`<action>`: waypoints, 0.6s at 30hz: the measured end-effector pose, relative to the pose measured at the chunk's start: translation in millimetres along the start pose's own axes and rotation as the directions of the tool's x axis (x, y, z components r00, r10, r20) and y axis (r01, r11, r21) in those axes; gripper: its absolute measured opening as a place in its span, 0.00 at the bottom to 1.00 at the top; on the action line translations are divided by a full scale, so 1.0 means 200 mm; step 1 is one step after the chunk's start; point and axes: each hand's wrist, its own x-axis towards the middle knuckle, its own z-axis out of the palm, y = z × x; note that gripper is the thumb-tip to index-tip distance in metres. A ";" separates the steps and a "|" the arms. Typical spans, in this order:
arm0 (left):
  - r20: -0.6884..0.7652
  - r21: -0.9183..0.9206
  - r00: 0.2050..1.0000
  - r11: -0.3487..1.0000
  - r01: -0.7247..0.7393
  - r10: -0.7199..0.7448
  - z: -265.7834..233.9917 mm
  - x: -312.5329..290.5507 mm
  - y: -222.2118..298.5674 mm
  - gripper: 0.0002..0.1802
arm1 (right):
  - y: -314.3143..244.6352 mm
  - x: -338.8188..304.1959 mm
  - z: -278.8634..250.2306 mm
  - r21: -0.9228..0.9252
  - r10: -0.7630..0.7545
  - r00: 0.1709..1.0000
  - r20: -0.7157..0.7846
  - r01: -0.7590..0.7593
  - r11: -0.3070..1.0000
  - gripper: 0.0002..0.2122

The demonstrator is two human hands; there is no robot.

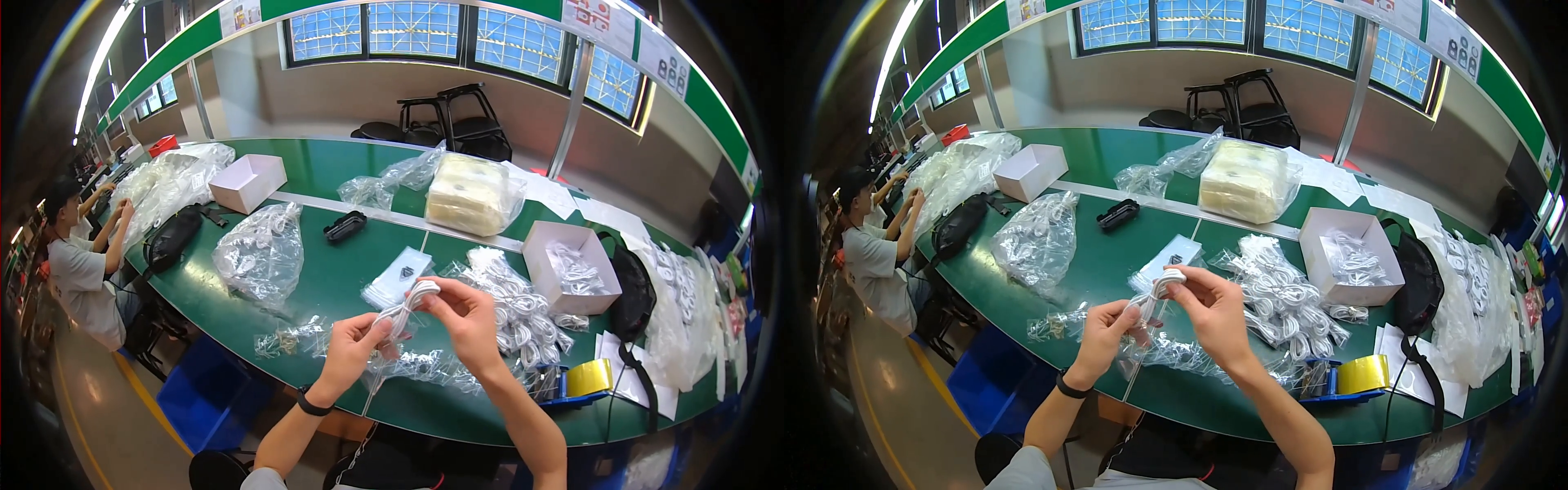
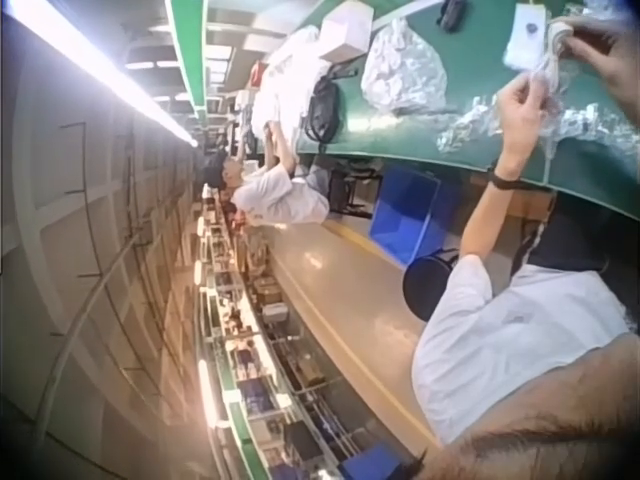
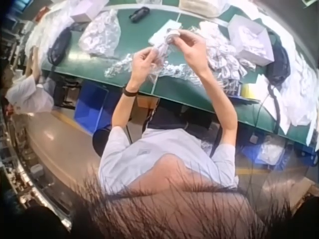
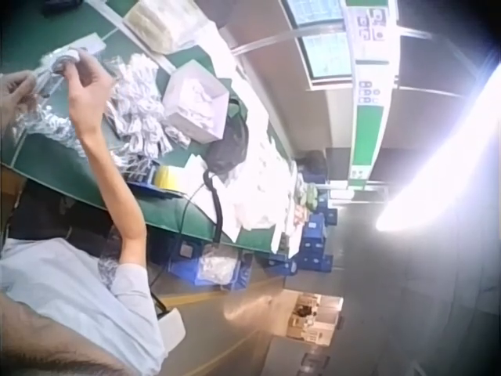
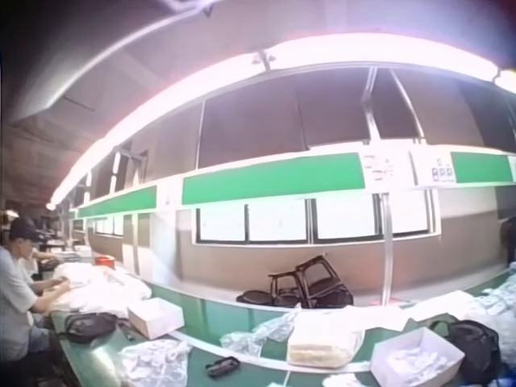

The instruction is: Sorting and packaging white cables into small plastic bags at a manufacturing workbench.

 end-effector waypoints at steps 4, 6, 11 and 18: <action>0.033 -0.244 0.996 0.966 0.085 -0.080 0.02 0.00 0.01 0.17 | 0.02 -0.02 0.00 -0.137 0.060 0.997 0.048 -0.053 0.989 0.11; 0.070 -0.300 0.992 0.946 0.122 -0.106 0.00 0.00 0.01 0.17 | -0.01 0.00 0.00 -0.544 -0.164 0.967 0.196 0.247 0.802 0.12; 0.080 -0.326 0.990 0.936 0.134 -0.114 0.00 0.02 0.00 0.18 | -0.02 0.01 -0.01 -0.525 -0.174 0.961 0.213 0.263 0.809 0.11; -0.004 -0.225 1.000 0.974 0.019 -0.020 0.03 -0.01 -0.01 0.22 | -0.07 0.02 -0.08 -0.544 -0.266 0.948 0.176 0.319 0.776 0.11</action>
